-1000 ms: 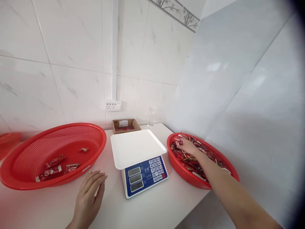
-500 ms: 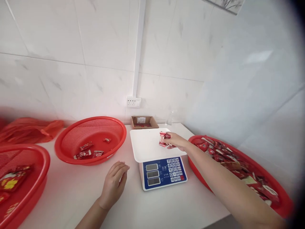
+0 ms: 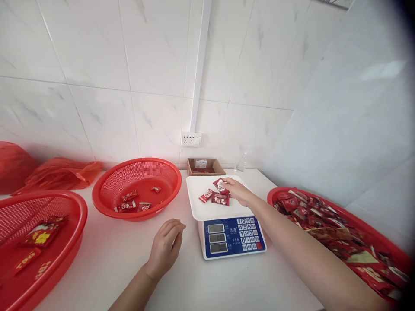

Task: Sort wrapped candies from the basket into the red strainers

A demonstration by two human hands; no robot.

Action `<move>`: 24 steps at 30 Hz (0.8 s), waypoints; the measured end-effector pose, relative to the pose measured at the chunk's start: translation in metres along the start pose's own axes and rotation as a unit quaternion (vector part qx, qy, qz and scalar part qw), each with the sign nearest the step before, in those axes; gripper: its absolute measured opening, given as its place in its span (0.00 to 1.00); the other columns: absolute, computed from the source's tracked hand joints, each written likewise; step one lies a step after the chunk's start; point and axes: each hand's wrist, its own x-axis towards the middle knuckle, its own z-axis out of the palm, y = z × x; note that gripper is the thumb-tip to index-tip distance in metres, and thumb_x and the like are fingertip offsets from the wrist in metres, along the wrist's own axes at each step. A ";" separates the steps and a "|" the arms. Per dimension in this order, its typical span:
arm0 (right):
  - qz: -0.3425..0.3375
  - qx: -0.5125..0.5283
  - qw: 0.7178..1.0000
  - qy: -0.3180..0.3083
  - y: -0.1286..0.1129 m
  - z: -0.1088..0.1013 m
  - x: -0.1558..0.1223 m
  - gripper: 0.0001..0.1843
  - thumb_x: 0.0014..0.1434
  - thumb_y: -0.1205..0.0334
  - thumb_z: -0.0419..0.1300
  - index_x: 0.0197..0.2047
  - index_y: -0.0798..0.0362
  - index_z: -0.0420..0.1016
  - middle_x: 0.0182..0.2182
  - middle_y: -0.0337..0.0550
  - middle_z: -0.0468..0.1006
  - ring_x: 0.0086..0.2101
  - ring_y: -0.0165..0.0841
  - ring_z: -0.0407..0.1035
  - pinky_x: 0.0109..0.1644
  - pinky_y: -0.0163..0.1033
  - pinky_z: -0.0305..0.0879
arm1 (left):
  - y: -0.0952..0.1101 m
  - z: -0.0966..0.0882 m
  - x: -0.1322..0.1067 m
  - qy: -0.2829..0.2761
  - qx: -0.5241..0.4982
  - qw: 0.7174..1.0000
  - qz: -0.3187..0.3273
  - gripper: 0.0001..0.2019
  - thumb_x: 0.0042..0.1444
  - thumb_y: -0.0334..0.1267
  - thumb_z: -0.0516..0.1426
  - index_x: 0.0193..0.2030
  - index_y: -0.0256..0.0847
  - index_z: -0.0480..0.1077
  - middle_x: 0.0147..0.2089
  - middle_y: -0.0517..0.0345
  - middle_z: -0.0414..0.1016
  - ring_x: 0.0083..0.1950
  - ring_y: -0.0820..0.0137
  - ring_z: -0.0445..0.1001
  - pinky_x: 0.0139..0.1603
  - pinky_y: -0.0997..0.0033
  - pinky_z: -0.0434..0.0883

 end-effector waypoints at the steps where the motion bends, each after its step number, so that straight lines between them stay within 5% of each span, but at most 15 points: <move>1: -0.007 -0.020 0.999 0.023 0.003 -0.001 0.002 0.11 0.55 0.59 0.54 0.42 0.49 0.67 0.44 0.43 0.73 0.42 0.33 0.68 0.43 0.38 0.67 | 0.000 0.000 0.000 0.000 0.000 1.000 -0.001 0.10 0.57 0.26 0.48 0.42 0.42 0.67 0.37 0.55 0.74 0.45 0.67 0.72 0.47 0.64 0.70; 7: -0.071 -0.130 0.985 0.084 0.018 -0.012 0.007 0.18 0.54 0.61 0.53 0.49 0.51 0.65 0.45 0.47 0.73 0.40 0.33 0.70 0.45 0.39 0.65 | -0.002 0.000 0.000 -0.003 -0.002 1.000 0.000 0.10 0.57 0.26 0.48 0.42 0.42 0.67 0.37 0.55 0.74 0.45 0.67 0.72 0.46 0.64 0.70; 15: -0.164 -0.259 0.952 -0.012 0.028 -0.011 -0.014 0.16 0.54 0.61 0.54 0.47 0.50 0.71 0.50 0.43 0.72 0.50 0.35 0.65 0.54 0.41 0.59 | -0.001 -0.001 0.000 -0.006 0.011 1.000 0.001 0.10 0.57 0.27 0.48 0.41 0.41 0.67 0.36 0.55 0.75 0.45 0.67 0.73 0.45 0.66 0.71; 20: -0.134 -0.344 0.925 0.093 0.028 -0.080 -0.043 0.22 0.54 0.61 0.53 0.53 0.51 0.67 0.53 0.45 0.70 0.52 0.37 0.63 0.54 0.41 0.59 | -0.004 -0.001 0.000 0.003 0.018 1.000 0.010 0.09 0.58 0.28 0.49 0.41 0.41 0.67 0.38 0.54 0.75 0.45 0.67 0.73 0.46 0.67 0.71; 24: -0.009 -0.462 0.886 0.040 0.051 -0.158 -0.082 0.29 0.45 0.66 0.60 0.53 0.49 0.68 0.50 0.45 0.73 0.48 0.40 0.67 0.52 0.40 0.61 | -0.008 0.001 -0.001 0.003 0.020 1.000 0.022 0.08 0.58 0.31 0.49 0.42 0.42 0.67 0.38 0.54 0.75 0.43 0.66 0.73 0.44 0.68 0.71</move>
